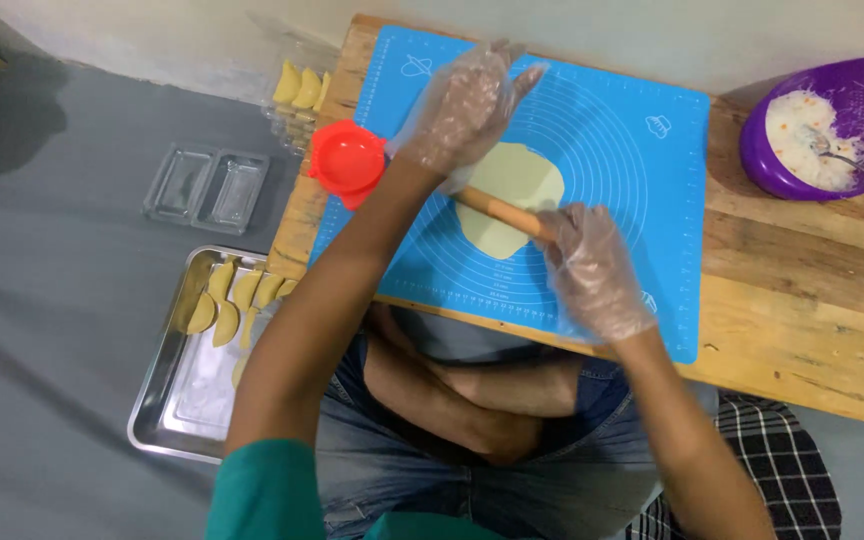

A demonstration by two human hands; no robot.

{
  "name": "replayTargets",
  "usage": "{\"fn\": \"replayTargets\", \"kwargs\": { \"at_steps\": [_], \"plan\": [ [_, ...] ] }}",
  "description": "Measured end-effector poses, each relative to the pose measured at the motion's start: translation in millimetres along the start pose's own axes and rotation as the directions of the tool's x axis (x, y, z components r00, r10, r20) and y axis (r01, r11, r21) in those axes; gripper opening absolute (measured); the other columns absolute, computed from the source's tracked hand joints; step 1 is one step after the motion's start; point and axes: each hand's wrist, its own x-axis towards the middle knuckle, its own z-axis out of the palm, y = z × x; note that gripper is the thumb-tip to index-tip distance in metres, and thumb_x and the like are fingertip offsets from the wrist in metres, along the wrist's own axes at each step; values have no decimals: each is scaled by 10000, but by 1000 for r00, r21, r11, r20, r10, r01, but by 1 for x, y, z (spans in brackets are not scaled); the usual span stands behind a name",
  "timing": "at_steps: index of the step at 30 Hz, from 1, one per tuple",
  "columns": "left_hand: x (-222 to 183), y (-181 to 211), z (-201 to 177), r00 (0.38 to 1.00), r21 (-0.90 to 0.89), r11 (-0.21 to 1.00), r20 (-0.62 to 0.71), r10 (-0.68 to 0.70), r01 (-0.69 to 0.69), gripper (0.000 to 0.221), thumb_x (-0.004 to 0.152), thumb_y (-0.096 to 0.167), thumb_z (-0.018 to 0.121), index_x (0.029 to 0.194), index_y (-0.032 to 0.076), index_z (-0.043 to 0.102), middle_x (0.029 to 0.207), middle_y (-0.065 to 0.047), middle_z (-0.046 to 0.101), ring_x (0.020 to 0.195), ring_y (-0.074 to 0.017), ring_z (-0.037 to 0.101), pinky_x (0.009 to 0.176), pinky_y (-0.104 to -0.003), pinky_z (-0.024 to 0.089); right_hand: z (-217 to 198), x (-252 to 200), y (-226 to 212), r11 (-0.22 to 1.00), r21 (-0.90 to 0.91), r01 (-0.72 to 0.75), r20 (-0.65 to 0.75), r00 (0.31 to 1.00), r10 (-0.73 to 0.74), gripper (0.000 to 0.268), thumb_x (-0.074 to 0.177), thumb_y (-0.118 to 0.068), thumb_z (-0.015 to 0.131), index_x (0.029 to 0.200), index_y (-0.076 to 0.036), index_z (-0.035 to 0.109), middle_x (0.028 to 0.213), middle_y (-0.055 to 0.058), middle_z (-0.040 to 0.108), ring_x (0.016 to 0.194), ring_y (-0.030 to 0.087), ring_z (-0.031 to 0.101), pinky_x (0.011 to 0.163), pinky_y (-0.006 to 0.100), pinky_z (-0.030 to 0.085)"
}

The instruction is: Rolling out small pieces of dough and using a plastic mold to shape them into pastries

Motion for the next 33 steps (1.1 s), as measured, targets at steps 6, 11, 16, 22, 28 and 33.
{"fn": "replayTargets", "kwargs": {
  "at_steps": [6, 11, 16, 22, 28, 33],
  "plan": [
    [5, -2, 49, 988, 73, 986, -46, 151, -147, 538, 1070, 519, 507, 1045, 48, 767, 1024, -111, 783, 865, -256, 756, 633, -396, 603, 29, -24, -30, 979, -41, -202, -214, 958, 188, 498, 979, 15, 708, 1441, -88, 551, 1126, 213, 631, 889, 346, 520, 691, 461, 442],
    [1, 21, 32, 823, 199, 978, 545, -158, 56, 758, 1047, 642, 190, 1629, 173, 313, 1702, -89, 141, 1566, -319, 78, 1229, -625, 97, 22, -18, -54, 967, 5, -256, -242, 938, 250, 330, 1030, 11, 609, 1357, -35, 608, 1119, 191, 569, 922, 313, 512, 762, 419, 457],
    [-11, 22, 48, 818, 323, 945, 531, -221, 46, 816, 1030, 680, 139, 1663, 172, 229, 1715, -83, 47, 1562, -372, -19, 1207, -724, 7, 33, -20, -59, 965, 158, -208, -317, 915, 249, 306, 995, 146, 586, 1263, 8, 636, 1084, 145, 579, 891, 321, 514, 765, 429, 434],
    [-40, 18, 33, 898, 371, 923, 433, -73, -103, 801, 1095, 673, 135, 1684, 153, 291, 1700, -109, 17, 1549, -363, -36, 1205, -753, 78, 37, -28, -75, 961, 209, -182, -325, 914, 244, 456, 992, 193, 639, 1369, -56, 572, 1102, 125, 603, 889, 294, 519, 791, 421, 427],
    [-50, 20, 13, 886, 324, 936, 463, -32, -136, 746, 1120, 628, 170, 1677, 157, 324, 1702, -111, 30, 1547, -373, -32, 1190, -765, 61, 33, -31, -95, 973, 135, -186, -335, 916, 222, 427, 999, 204, 663, 1363, -6, 587, 1158, 147, 595, 961, 295, 590, 829, 405, 495],
    [-52, 24, -8, 844, 292, 944, 536, -29, -153, 734, 1114, 592, 158, 1669, 135, 306, 1704, -128, 5, 1538, -394, -74, 1178, -772, 12, 30, -35, -103, 972, 176, -158, -339, 917, 211, 368, 977, 229, 602, 1299, 50, 617, 1253, 158, 608, 1068, 317, 622, 936, 416, 555]
  ]
}}
